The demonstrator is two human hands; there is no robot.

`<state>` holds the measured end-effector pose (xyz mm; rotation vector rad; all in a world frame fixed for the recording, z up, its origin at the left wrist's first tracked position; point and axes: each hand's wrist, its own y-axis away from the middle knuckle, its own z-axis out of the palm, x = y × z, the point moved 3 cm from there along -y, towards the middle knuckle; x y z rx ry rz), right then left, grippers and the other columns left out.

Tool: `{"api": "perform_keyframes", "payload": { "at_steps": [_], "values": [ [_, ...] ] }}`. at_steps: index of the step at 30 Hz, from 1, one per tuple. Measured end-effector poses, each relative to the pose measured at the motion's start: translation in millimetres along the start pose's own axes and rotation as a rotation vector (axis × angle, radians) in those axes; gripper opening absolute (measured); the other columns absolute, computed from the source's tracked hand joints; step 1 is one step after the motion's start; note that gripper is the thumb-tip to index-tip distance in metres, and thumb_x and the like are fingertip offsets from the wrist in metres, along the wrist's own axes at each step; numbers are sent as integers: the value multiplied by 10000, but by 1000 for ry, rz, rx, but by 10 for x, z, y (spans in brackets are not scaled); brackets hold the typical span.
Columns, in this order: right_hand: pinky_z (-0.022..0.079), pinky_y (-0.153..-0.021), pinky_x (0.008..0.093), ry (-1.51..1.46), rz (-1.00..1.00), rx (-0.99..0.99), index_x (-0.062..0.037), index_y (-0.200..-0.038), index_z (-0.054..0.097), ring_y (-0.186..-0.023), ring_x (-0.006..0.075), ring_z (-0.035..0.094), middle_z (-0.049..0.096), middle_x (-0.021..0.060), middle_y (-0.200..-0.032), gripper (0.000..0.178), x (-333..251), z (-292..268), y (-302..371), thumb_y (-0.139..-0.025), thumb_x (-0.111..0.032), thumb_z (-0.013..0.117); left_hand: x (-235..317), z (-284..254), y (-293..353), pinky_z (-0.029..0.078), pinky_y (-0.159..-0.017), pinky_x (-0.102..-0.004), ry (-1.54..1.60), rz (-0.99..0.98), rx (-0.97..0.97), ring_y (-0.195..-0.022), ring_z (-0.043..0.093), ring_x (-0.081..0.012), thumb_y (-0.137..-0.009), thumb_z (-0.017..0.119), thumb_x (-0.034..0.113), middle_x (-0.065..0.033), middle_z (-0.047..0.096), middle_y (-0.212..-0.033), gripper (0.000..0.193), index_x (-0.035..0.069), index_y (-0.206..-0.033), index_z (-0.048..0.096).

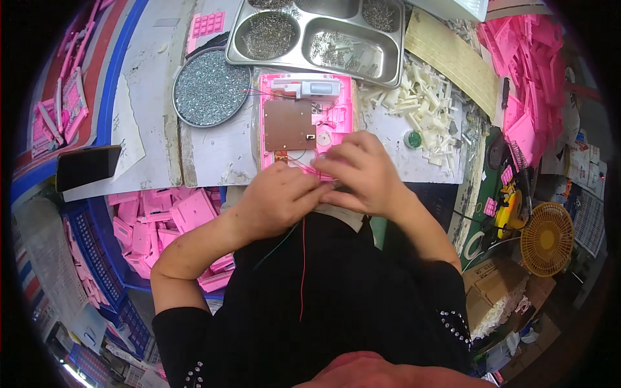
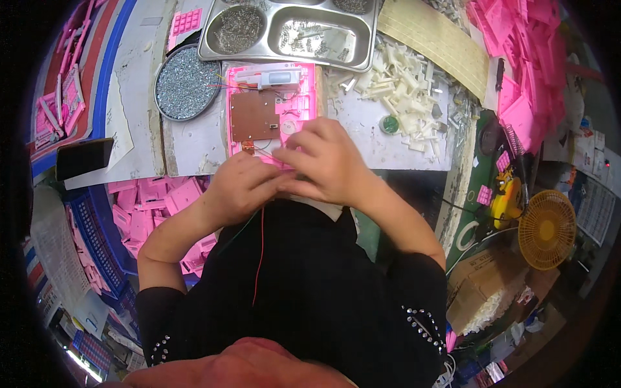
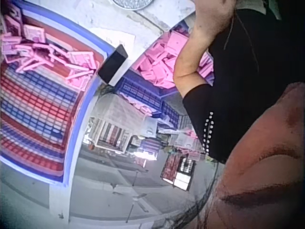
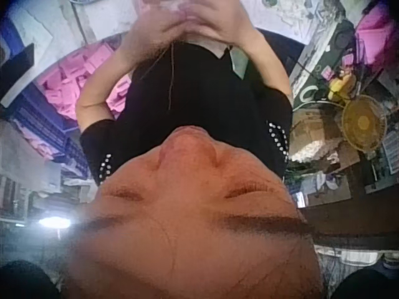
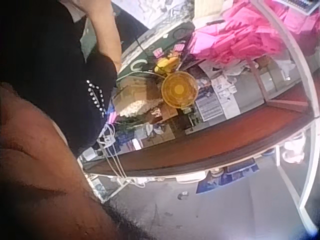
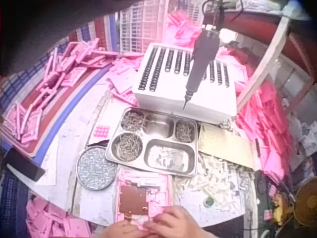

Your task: Assembling electronic components and soldering wires inside a pink toy housing at a factory workbench.

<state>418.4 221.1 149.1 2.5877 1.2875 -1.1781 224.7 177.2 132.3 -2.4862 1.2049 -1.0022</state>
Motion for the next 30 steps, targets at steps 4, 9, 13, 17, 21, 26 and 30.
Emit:
{"api": "perform_keyframes", "payload": {
  "at_steps": [4, 9, 13, 17, 21, 26, 30],
  "values": [
    [440, -909, 453, 187, -33, -9, -65, -1118, 720, -972, 278, 573, 658, 54, -1059, 393, -74, 265, -92, -779, -240, 817, -221, -207, 288, 481, -605, -380, -89, -329, 101, -710, 633, -259, -808, 768, 144, -55, 596, -813, 129, 94, -873, 669],
    [429, -879, 450, 171, -41, 34, -72, -1087, 722, -949, 263, 586, 668, 47, -1007, 335, -278, 505, -216, -783, -188, 803, -296, -222, 600, 464, -578, -417, -79, -534, 25, -657, 596, -299, -855, 748, 157, -89, 554, -773, 168, 92, -791, 608],
    [416, -855, 442, 201, -9, -26, -88, -1030, 714, -953, 251, 592, 662, 42, -994, 293, -340, 662, -202, -769, -180, 809, 1, -11, 787, 472, -592, -435, -88, -480, -106, -656, 590, -302, -877, 721, 178, -89, 537, -770, 167, 85, -824, 593],
    [412, -865, 453, 216, -6, 14, -93, -943, 670, -930, 263, 574, 633, 58, -958, 250, -373, 721, -269, -751, -193, 795, 68, 38, 906, 505, -637, -428, 18, -458, -312, -732, 631, -310, -888, 704, 181, -91, 587, -825, 124, 84, -907, 630],
    [412, -876, 462, 292, 18, 48, -100, -899, 643, -917, 272, 569, 632, 71, -974, 246, -329, 815, -271, -730, -198, 792, -147, -400, 590, 517, -666, -433, 104, -415, -245, -784, 646, -319, -890, 705, 150, -112, 604, -856, 122, 67, -954, 643],
    [430, -868, 441, 163, -57, -21, -112, -934, 689, -875, 256, 593, 646, 54, -922, 239, -237, 394, -271, -755, -217, 807, -426, -251, 533, 520, -650, -431, 198, -288, -57, -763, 633, -330, -848, 775, 121, -122, 594, -863, 205, 71, -1020, 676],
    [516, -753, 352, 97, 340, 295, -75, -967, 747, -800, 223, 653, 704, 73, -871, 159, 663, -786, -106, -826, -138, 779, -451, -270, 512, 518, -641, -417, 220, -259, -115, -751, 632, -315, -850, 775, 122, -113, 591, -868, 181, 73, -994, 676]
  ]
}}
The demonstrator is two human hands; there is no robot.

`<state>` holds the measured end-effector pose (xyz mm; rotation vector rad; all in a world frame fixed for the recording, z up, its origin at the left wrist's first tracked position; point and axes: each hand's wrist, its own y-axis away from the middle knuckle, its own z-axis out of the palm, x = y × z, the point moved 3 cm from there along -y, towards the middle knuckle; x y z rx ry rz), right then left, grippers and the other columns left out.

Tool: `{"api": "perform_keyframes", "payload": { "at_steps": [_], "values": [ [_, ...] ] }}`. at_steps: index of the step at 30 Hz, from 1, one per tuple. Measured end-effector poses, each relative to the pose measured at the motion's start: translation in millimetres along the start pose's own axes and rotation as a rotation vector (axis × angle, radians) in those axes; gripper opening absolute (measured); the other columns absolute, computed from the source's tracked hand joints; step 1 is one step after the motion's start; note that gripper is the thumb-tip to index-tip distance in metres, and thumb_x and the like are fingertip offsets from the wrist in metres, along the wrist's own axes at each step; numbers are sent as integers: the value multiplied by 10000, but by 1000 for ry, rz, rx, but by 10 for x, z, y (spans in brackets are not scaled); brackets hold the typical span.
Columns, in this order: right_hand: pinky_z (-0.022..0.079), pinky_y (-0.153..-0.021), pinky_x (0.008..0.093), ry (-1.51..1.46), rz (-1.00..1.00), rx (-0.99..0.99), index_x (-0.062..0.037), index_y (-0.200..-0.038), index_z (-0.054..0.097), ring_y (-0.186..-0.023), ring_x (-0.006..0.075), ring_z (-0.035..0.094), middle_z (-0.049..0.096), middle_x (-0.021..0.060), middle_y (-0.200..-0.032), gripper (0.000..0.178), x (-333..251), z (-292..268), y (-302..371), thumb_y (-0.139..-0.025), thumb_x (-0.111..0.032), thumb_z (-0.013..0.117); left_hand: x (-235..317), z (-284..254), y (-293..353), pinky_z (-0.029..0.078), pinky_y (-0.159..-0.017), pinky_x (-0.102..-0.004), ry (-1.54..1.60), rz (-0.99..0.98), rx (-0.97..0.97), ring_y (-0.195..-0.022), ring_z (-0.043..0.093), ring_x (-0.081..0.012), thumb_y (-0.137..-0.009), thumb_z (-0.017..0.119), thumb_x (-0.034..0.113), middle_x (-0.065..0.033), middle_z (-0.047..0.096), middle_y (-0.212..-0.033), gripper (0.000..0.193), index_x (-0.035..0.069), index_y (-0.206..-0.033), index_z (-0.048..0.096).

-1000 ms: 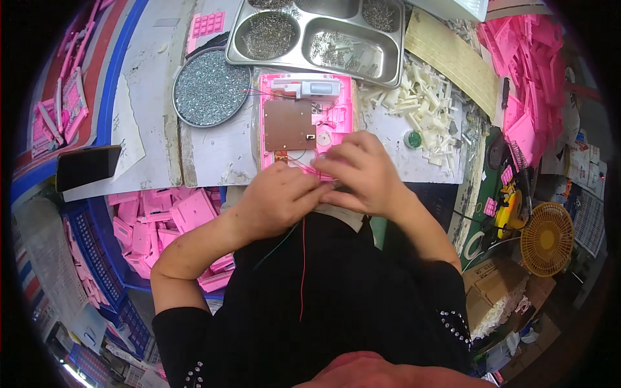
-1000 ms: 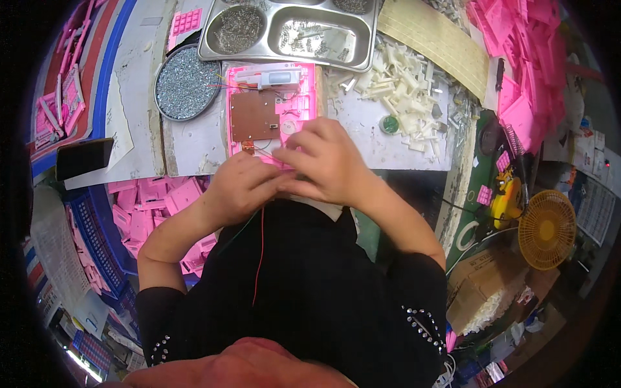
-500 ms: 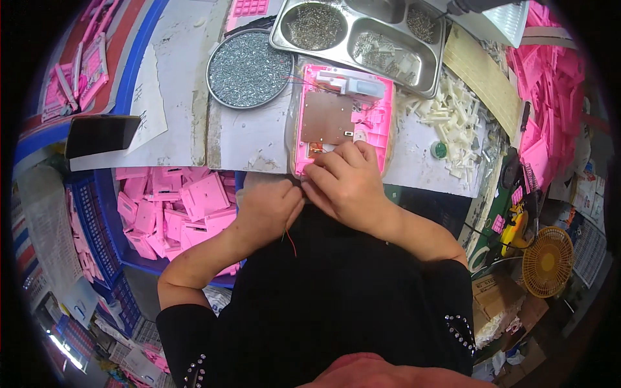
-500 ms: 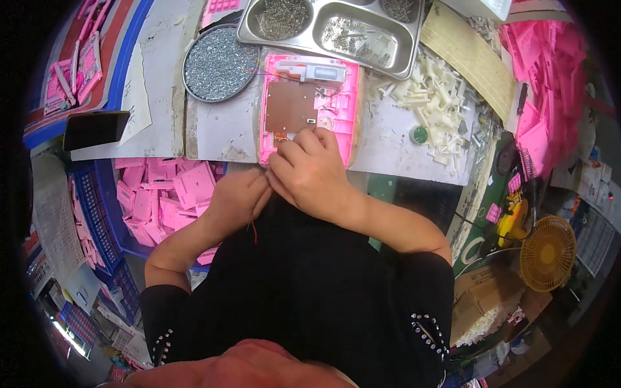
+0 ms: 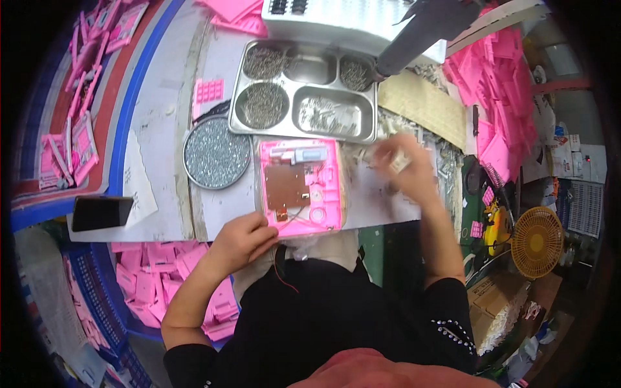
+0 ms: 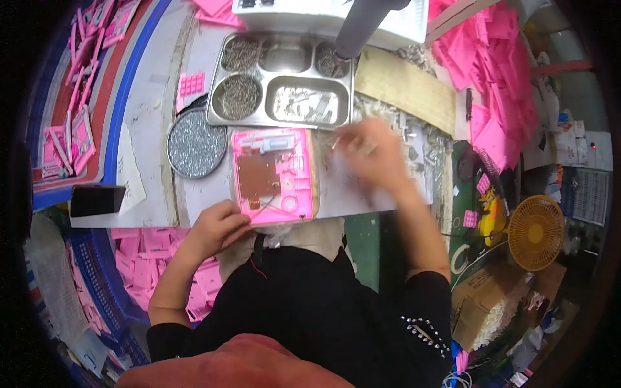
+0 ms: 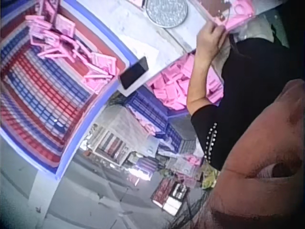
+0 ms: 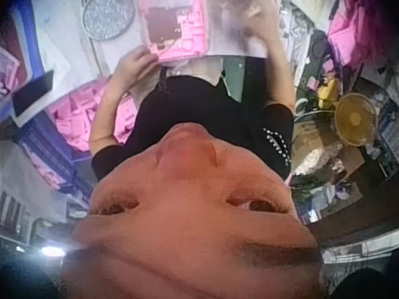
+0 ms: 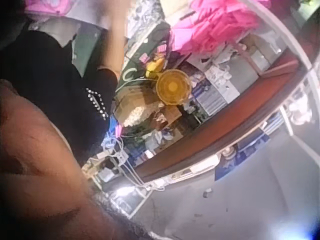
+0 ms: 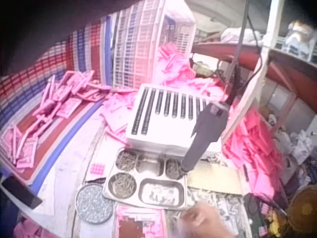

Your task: Assembling electronic components and soldering wires inside a pink toy housing at a factory workbench.

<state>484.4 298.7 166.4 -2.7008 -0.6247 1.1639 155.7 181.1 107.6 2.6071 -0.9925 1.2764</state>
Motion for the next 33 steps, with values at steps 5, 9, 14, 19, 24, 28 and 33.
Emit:
{"api": "perform_keyframes", "payload": {
  "at_steps": [5, 9, 14, 19, 24, 28, 33],
  "values": [
    [508, -717, 281, 84, 5, 334, 1, -961, 726, -747, 122, 645, 734, 61, -845, 205, 801, -839, -1479, -905, -195, 746, 8, -96, -112, 517, -639, -417, -8, -21, -106, -745, 626, -313, -857, 771, 146, -106, 581, -860, 174, 75, -981, 672],
    [537, -766, 301, 779, -374, 371, -29, -1071, 733, -843, 141, 695, 748, 68, -917, 189, 1381, -1180, -2597, -897, -102, 718, 7, -113, -184, 513, -635, -402, -1, -31, -145, -748, 628, -315, -815, 809, 118, -109, 586, -851, 210, 74, -980, 687],
    [548, -791, 473, 565, -50, 640, 13, -966, 724, -885, 410, 719, 720, 261, -906, 210, 1022, -1510, -2738, -833, -107, 613, 29, -85, -168, 498, -617, -387, 44, -60, -95, -703, 599, -283, -793, 826, 93, -103, 565, -808, 219, 53, -966, 698],
    [529, -768, 443, 536, -204, 673, -4, -814, 698, -845, 373, 675, 696, 194, -820, 107, 1160, -1479, -2469, -813, -88, 632, 7, -55, -168, 498, -620, -389, 54, -89, -104, -699, 598, -276, -799, 823, 118, -94, 560, -800, 205, 41, -945, 702],
    [532, -781, 366, 268, -276, 448, -24, -961, 714, -843, 266, 682, 723, 127, -878, 126, 771, -1085, -2192, -850, -77, 685, 7, -86, -142, 497, -635, -379, 55, -119, -122, -721, 600, -275, -794, 832, 101, -100, 572, -825, 220, 47, -960, 700],
    [556, -738, 348, -94, -361, -56, -24, -970, 701, -763, 242, 712, 723, 121, -859, 101, -267, -179, -1880, -890, -81, 722, 0, -108, -116, 502, -656, -383, 58, -137, -109, -755, 613, -284, -809, 819, 106, -100, 576, -837, 199, 57, -962, 702],
    [559, -835, 460, 543, -400, 250, -41, -950, 687, -981, 379, 639, 691, 139, -956, 103, -246, 677, -2487, -869, -100, 664, 52, -125, -155, 515, -677, -409, 56, -149, -125, -775, 628, -309, -845, 782, 142, -102, 589, -871, 160, 74, -962, 697]
  ]
}}
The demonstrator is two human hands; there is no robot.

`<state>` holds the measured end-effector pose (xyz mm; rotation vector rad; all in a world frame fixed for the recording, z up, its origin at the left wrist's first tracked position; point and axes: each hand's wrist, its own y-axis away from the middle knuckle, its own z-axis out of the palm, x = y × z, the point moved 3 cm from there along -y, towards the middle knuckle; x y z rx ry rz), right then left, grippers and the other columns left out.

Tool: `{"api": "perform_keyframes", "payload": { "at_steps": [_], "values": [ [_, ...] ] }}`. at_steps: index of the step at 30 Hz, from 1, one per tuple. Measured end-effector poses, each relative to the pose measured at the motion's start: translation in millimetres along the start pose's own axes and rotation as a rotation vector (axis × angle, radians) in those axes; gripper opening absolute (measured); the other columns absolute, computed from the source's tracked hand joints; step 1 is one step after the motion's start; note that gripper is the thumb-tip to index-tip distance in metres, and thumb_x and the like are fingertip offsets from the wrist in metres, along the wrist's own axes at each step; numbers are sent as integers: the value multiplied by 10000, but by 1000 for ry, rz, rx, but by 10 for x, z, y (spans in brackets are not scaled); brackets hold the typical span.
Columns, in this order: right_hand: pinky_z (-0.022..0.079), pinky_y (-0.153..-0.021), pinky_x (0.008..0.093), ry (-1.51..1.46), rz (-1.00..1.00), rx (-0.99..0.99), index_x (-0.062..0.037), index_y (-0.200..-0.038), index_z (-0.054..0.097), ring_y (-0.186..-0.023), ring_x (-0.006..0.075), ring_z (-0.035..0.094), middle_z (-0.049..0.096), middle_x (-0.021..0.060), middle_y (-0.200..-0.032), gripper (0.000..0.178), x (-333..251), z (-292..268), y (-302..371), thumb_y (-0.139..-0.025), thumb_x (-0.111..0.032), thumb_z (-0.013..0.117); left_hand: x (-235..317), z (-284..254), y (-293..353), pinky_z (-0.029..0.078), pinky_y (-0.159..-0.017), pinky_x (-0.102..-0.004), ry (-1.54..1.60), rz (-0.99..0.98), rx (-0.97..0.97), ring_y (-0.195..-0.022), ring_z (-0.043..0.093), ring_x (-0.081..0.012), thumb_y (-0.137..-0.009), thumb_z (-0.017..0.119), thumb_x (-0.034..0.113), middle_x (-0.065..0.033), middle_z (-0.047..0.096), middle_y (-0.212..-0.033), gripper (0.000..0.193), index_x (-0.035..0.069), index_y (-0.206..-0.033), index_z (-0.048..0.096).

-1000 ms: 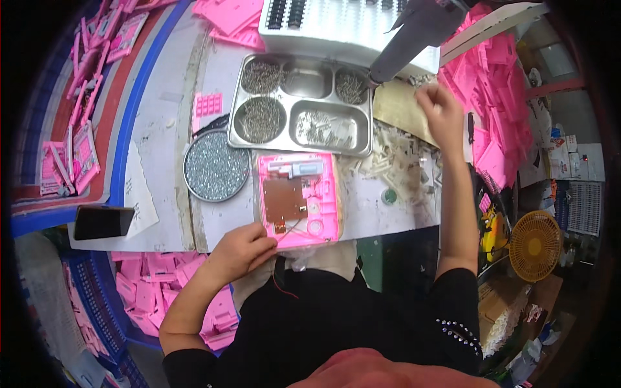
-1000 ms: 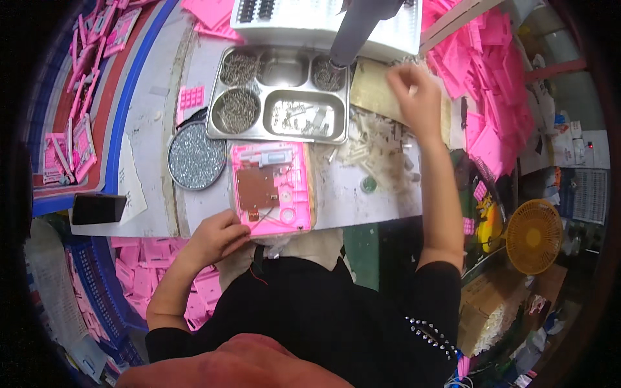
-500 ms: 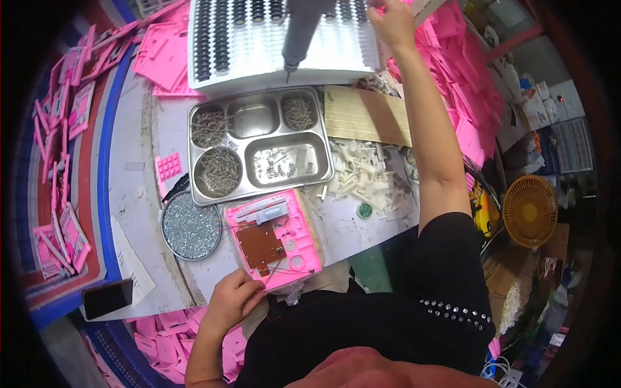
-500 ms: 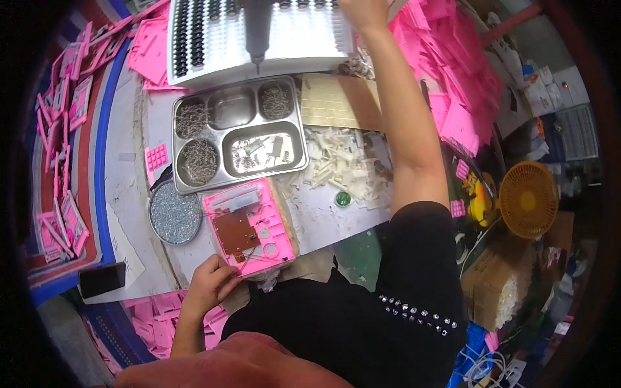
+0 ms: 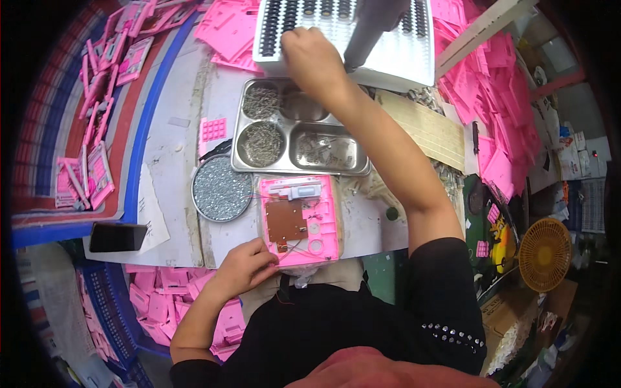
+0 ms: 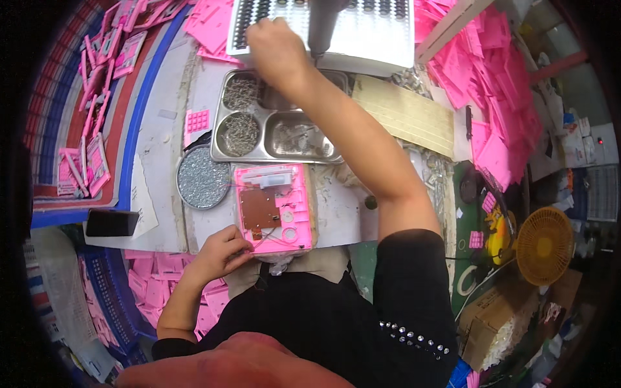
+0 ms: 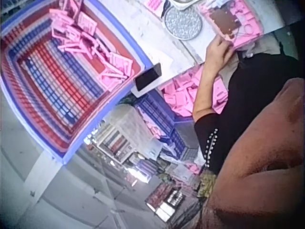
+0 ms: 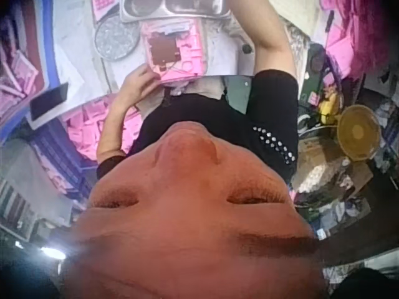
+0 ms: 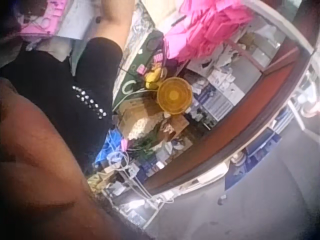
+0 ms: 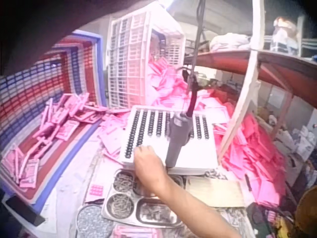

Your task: Assembling electronic components and soldering wires inside a pink toy housing at a factory workbench.

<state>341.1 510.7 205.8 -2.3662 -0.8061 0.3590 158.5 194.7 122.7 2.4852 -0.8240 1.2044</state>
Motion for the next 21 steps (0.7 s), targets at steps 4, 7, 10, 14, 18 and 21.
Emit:
{"api": "perform_keyframes", "payload": {
  "at_steps": [4, 7, 10, 14, 18, 21],
  "values": [
    [581, -875, 446, 182, 82, -141, -41, -958, 705, -1052, 362, 640, 711, 126, -1058, 135, 108, 156, -262, -873, -129, 647, -34, 38, 40, 516, -688, -414, 5, 10, 20, -788, 628, -314, -846, 781, 146, -105, 590, -884, 169, 73, -967, 689],
    [591, -867, 462, 196, 5, -144, -41, -946, 707, -1086, 351, 632, 709, 112, -1085, 166, 221, 205, -263, -902, -173, 617, -55, 57, 27, 517, -692, -419, 19, 52, 42, -795, 630, -318, -846, 781, 148, -110, 591, -891, 172, 72, -967, 686],
    [559, -816, 411, 159, -114, -5, -19, -968, 698, -968, 303, 654, 709, 121, -1003, 138, 274, 165, -165, -882, -121, 661, -73, 67, 15, 519, -698, -422, 8, 75, 43, -806, 632, -328, -851, 775, 153, -117, 595, -903, 167, 73, -967, 685],
    [522, -813, 380, -355, -45, 188, 18, -1069, 647, -902, 293, 669, 697, 173, -953, 236, -476, -792, 241, -855, -54, 715, -97, 82, 83, 517, -699, -431, -29, 82, 98, -807, 626, -352, -851, 769, 150, -128, 589, -902, 167, 69, -964, 677],
    [473, -720, 282, -719, 154, -197, -20, -1033, 708, -785, 136, 589, 693, 48, -945, 158, -815, -1354, 1523, -886, -56, 754, -85, 101, 71, 511, -680, -409, 46, 51, 73, -785, 620, -322, -838, 777, 118, -116, 578, -880, 172, 65, -967, 676],
    [513, -682, 322, -796, 400, -411, -51, -998, 708, -761, 212, 636, 681, 90, -869, 155, -970, -1296, 2286, -865, -98, 771, -104, 112, 48, 507, -671, -394, 52, 51, 78, -774, 614, -299, -833, 780, 103, -104, 568, -865, 174, 65, -967, 676]
  ]
}}
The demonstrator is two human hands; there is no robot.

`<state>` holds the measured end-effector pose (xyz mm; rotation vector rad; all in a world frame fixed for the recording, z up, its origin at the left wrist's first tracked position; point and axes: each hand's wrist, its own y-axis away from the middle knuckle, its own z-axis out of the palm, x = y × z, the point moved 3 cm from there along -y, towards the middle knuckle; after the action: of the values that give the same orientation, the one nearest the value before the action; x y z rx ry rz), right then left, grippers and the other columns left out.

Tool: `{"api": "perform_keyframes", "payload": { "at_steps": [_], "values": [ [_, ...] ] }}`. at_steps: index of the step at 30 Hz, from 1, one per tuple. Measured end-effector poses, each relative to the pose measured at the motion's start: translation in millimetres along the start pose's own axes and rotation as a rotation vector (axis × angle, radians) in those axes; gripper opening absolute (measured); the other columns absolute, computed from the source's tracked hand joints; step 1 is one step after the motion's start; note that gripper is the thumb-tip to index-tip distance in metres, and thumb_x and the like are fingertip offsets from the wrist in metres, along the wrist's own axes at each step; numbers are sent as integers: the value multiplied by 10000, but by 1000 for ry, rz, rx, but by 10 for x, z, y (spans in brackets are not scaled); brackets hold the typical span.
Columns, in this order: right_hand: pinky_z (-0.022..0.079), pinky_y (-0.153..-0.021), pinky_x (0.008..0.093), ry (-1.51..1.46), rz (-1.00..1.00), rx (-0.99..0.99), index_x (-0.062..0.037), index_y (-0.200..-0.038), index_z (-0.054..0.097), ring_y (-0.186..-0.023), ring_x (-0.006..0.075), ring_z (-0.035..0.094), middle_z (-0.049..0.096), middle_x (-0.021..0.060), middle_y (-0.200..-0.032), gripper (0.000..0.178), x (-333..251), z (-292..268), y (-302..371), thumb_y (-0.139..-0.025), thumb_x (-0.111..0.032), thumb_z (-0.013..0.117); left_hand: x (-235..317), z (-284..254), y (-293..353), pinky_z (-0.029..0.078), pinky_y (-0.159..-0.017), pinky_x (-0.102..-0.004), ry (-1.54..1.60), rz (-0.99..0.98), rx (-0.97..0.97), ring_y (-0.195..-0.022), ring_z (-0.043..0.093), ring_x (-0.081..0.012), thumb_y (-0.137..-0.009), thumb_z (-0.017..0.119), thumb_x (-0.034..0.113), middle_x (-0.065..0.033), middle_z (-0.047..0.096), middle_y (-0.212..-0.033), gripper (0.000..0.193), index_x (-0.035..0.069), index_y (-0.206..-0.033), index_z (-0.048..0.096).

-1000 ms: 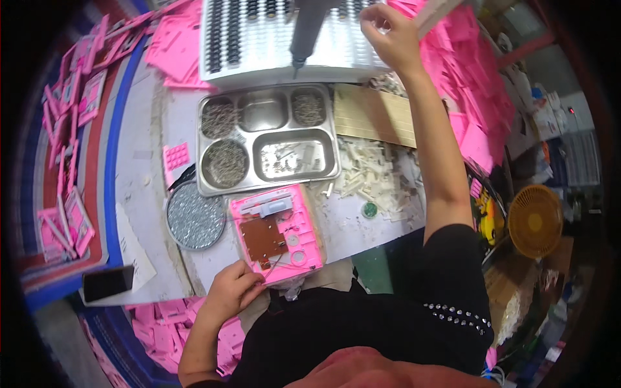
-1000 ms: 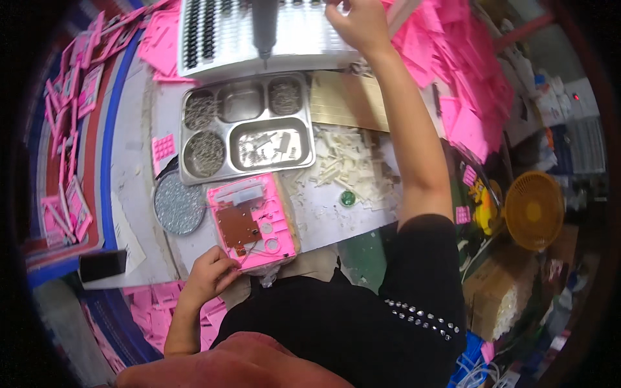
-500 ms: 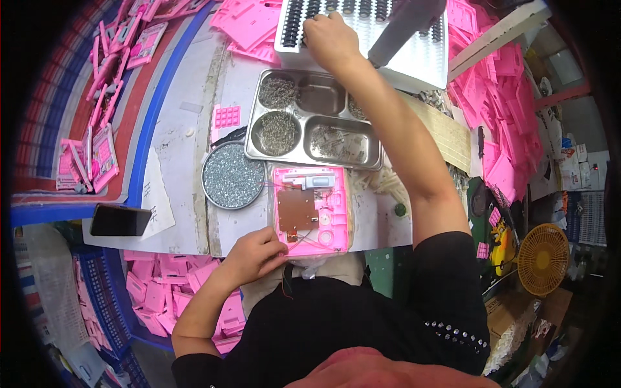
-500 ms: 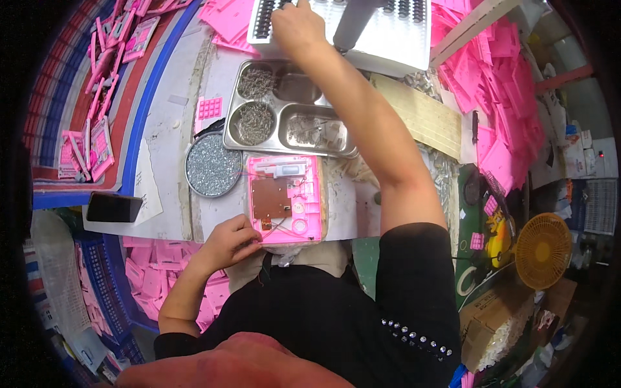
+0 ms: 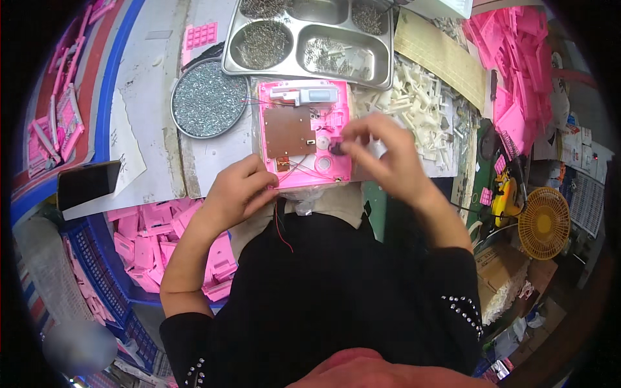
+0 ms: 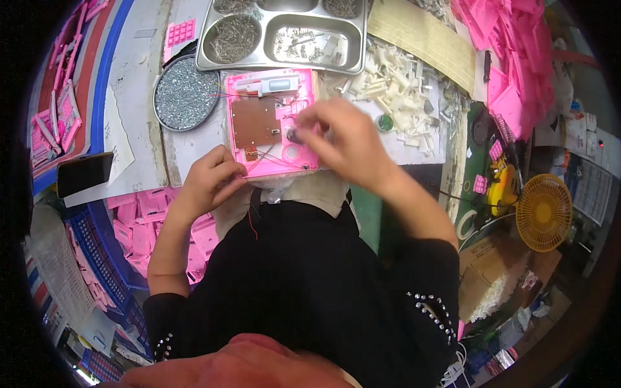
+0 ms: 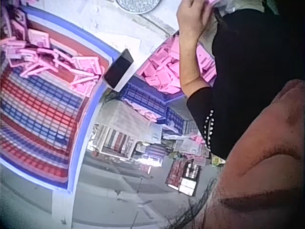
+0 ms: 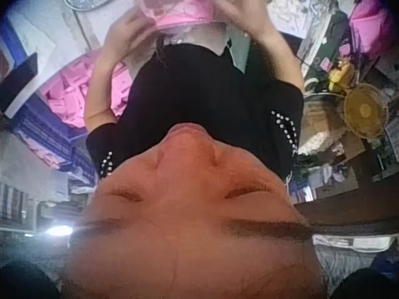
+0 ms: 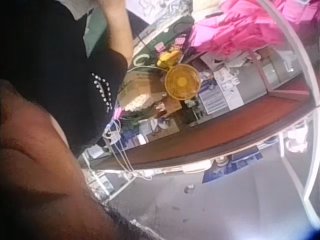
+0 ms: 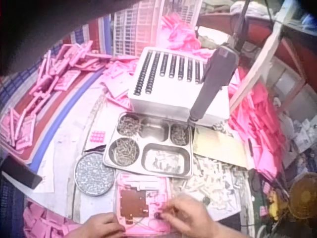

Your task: Assembling electronic components and soldering wires inside a pink toy housing at a factory workbench.

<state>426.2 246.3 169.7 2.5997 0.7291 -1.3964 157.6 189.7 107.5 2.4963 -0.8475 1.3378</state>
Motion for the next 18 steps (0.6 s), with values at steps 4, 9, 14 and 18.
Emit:
{"api": "perform_keyframes", "payload": {
  "at_steps": [4, 9, 14, 18],
  "values": [
    [503, -715, 362, 79, -2, -59, -45, -973, 695, -773, 248, 615, 672, 91, -895, 149, 138, 259, 212, -844, -63, 770, 26, -13, 6, 503, -666, -389, -2, -35, -6, -768, 610, -285, -834, 780, 100, -95, 562, -861, 172, 65, -965, 675],
    [510, -731, 393, 330, -247, 7, -68, -937, 690, -825, 300, 606, 685, 78, -956, 203, 91, 314, 190, -769, -64, 805, 28, -2, 13, 503, -669, -387, -8, -35, 3, -765, 607, -282, -834, 781, 107, -94, 561, -870, 174, 66, -968, 678],
    [522, -742, 386, 283, -315, -19, -67, -908, 679, -882, 295, 604, 664, 70, -949, 209, 109, 388, 208, -741, -71, 804, 19, 3, 8, 504, -670, -391, -14, -29, 7, -768, 610, -287, -833, 784, 115, -95, 564, -870, 178, 63, -967, 679],
    [533, -740, 379, 386, -313, -126, -49, -897, 673, -915, 293, 612, 663, 70, -945, 236, 60, 407, 180, -711, -68, 817, 19, -5, -2, 504, -668, -392, -20, -19, -7, -765, 611, -289, -831, 786, 117, -96, 564, -862, 178, 60, -964, 682]
  ]
}}
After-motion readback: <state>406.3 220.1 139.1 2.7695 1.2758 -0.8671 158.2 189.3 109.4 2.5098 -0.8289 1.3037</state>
